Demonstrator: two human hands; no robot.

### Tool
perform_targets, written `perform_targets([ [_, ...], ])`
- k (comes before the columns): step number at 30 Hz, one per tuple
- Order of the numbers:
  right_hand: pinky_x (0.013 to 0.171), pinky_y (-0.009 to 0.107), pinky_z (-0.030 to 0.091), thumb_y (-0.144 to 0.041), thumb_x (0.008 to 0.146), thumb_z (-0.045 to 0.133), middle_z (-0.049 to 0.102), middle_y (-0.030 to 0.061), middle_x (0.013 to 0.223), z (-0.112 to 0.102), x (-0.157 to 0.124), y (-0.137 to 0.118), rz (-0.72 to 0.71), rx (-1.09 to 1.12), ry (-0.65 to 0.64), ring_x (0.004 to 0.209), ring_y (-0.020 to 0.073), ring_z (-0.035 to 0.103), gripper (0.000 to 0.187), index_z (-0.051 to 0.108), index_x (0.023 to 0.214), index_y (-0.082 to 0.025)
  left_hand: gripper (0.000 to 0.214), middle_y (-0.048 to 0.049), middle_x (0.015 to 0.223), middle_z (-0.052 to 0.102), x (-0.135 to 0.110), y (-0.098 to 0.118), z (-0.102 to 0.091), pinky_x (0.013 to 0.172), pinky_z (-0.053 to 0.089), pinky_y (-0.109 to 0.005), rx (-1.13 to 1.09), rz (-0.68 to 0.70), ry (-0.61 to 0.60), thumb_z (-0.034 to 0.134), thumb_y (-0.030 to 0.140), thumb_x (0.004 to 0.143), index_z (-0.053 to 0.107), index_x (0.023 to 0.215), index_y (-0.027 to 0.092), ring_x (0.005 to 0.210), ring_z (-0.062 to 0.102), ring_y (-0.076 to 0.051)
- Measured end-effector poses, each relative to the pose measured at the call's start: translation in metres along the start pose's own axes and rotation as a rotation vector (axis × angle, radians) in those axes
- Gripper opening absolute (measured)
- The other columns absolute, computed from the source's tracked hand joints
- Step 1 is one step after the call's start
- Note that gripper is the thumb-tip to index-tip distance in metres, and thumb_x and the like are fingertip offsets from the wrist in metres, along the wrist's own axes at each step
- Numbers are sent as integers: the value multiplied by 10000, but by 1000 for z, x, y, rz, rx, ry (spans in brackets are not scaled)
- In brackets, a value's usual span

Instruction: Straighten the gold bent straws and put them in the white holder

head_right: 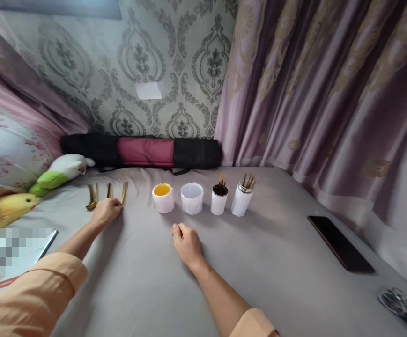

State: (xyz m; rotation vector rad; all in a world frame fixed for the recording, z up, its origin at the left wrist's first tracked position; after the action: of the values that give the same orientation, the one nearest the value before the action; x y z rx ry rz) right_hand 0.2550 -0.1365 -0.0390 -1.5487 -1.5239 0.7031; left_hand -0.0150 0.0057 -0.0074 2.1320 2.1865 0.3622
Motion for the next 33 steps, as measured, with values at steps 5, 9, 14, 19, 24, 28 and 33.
perform_targets([
  [5,462,193,304,-473,833,321,519,-12,505,0,2,0,11,37,-2,451,93,440,407,541,654,-182,277,-127,851,673,-4,5,-5,720,417,-252,-22,-45,9,443,204,692,691,799,142,857,596,-226],
  [9,452,200,304,-491,822,336,501,-19,490,0,3,-1,24,67,-22,428,94,429,406,526,642,-181,280,-125,861,675,-4,5,-5,725,411,-233,-51,-86,23,446,188,698,694,820,141,866,596,-210],
  [14,436,197,297,-497,815,345,489,-19,487,0,3,-3,30,87,-35,413,88,404,409,523,633,-176,284,-132,858,674,-3,2,-4,724,409,-232,-104,-125,28,448,174,692,694,829,141,857,599,-207],
  [19,424,195,291,-485,815,346,471,-21,479,1,4,-1,42,95,-41,403,84,389,400,517,633,-172,273,-134,845,676,-2,1,-5,728,408,-232,-172,-162,23,464,174,677,698,814,141,854,598,-209],
  [24,424,198,293,-490,814,344,477,-20,492,2,4,0,51,94,-50,405,86,390,400,518,644,-173,247,-140,836,674,-1,4,-9,748,406,-248,-267,-200,28,489,162,649,699,773,128,862,594,-222],
  [28,427,204,299,-505,811,342,472,-20,491,2,3,-1,52,104,-49,406,90,398,408,511,637,-176,206,-122,814,676,1,5,-10,756,406,-247,-401,-242,36,516,169,636,688,742,133,882,587,-218],
  [33,409,204,286,-520,805,342,471,-20,490,3,4,-1,67,109,-49,396,86,380,418,512,639,-176,203,-113,731,662,-1,5,-2,578,451,-242,-701,-328,11,547,228,652,637,786,104,693,623,-192],
])
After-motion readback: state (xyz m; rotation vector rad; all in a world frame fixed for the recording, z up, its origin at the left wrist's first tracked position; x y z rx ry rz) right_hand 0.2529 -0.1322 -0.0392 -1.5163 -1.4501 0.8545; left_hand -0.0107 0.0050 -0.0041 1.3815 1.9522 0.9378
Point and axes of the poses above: each hand's wrist, its own x-axis towards the middle knuckle, its own z-axis out of the palm, y = z × x, the point moved 1 cm from there along x, towards the middle knuckle
